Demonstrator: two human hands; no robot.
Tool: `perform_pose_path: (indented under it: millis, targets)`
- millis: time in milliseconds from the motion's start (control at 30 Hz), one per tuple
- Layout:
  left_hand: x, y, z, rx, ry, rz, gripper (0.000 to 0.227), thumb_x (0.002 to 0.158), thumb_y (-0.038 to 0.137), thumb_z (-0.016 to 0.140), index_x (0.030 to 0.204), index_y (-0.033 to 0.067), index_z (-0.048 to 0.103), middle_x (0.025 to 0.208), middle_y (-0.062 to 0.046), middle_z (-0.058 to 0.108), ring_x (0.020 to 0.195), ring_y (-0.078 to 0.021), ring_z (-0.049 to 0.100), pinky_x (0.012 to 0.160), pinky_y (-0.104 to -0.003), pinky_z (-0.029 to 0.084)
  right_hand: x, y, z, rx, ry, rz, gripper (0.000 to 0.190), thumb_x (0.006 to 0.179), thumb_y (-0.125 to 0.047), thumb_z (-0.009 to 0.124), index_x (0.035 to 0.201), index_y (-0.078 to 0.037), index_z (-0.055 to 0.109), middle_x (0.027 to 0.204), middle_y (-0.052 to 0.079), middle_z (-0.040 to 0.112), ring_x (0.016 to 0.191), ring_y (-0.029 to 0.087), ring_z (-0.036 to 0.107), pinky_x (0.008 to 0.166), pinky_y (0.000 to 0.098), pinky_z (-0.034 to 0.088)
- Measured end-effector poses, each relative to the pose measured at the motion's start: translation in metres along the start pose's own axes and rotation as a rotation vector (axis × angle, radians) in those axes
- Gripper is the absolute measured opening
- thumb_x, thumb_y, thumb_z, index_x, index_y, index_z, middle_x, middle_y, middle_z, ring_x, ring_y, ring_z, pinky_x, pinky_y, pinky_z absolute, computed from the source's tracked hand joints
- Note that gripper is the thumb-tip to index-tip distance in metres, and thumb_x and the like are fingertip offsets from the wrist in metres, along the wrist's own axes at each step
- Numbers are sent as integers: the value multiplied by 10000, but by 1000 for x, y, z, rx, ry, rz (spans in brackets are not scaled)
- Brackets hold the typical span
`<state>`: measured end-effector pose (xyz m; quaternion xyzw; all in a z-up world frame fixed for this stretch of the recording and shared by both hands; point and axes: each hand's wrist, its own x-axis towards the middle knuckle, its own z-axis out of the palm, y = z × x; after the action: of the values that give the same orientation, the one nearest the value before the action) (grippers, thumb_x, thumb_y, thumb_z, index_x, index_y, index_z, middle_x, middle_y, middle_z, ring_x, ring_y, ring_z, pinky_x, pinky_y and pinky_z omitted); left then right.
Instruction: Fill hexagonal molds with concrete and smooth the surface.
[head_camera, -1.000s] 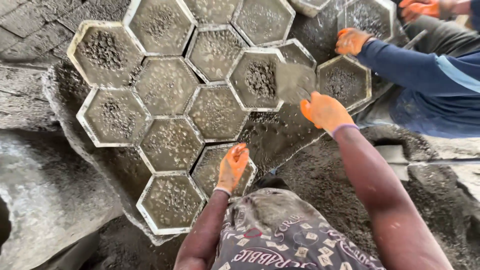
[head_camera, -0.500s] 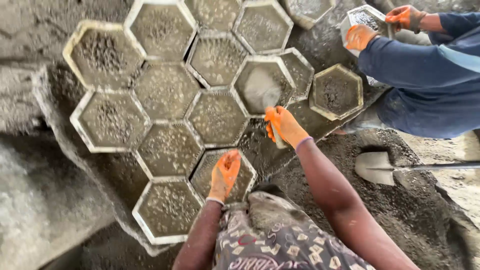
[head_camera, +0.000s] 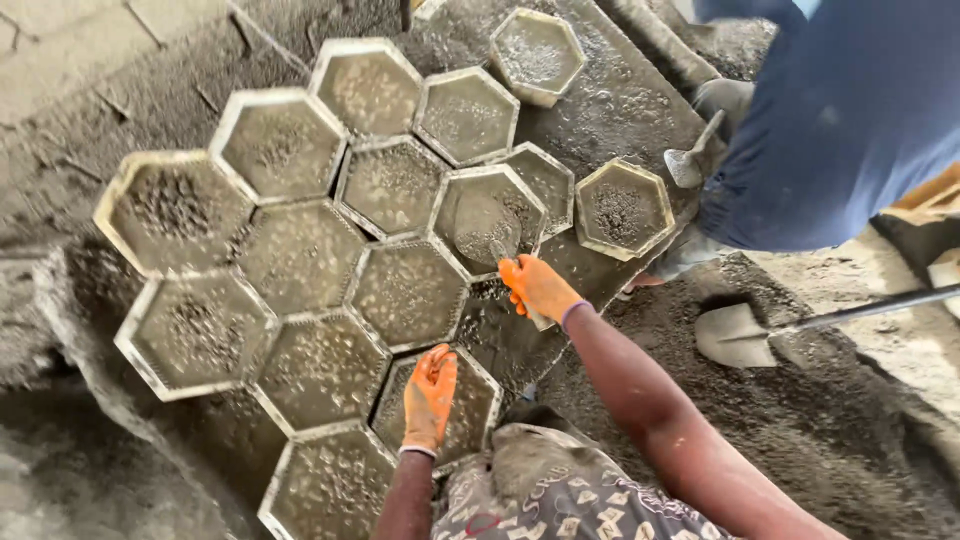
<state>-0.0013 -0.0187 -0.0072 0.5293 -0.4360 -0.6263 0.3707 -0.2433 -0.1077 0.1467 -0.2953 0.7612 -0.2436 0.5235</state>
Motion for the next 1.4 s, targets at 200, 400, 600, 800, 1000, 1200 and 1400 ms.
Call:
perform_pose_path:
  millis: [200,400,600,800,1000,1200,1400]
  targets:
    - [33,-17,12,-110,9,-7,416,935,198,696,1306,18,639,1156,-35,717,982,-86,661,869,-241,529,37,33,-3,54,-18,-188,379,999,-440,557,973,-64,596,652,41,587,469,147,538,429,336,430]
    - [59,41,34,80,43,31,440,965,268,684,1307,-1,623,1121,-94,729,992,-124,684,880,-258,548,60,40,-1,-17,-74,-52,331,1015,-421,543,963,-98,591,688,74,594,499,207,542,428,369,433]
    - [122,35,73,262,215,124,512,917,301,713,1308,-8,594,1064,-139,730,935,-204,697,823,-323,561,120,92,-18,-595,-356,-411,218,1006,-291,464,999,-109,584,710,48,570,563,156,540,554,288,432]
    - [110,70,101,502,301,155,416,934,358,667,1134,-7,674,979,-174,753,896,-276,703,790,-372,532,34,48,-50,-137,-232,-215,322,970,-376,577,977,-54,575,627,65,640,469,171,618,444,339,505]
    - [125,43,128,352,332,-72,414,974,383,625,919,-27,605,829,-202,749,726,-293,754,682,-408,586,-21,100,-109,128,-252,-228,409,966,-433,593,988,-27,635,575,37,593,436,131,533,437,303,428]
    - [164,56,156,268,563,129,270,991,259,607,969,-10,602,799,-140,672,643,-251,645,582,-391,558,-15,226,-147,297,-203,118,363,926,-363,609,1043,-27,684,584,67,581,435,166,532,423,337,435]
    - [261,125,188,-207,448,-30,212,952,178,523,1077,21,590,767,-44,578,599,-176,577,512,-367,516,-4,224,-168,143,-209,181,333,903,-337,638,1116,-82,657,589,133,613,438,210,552,421,355,426]
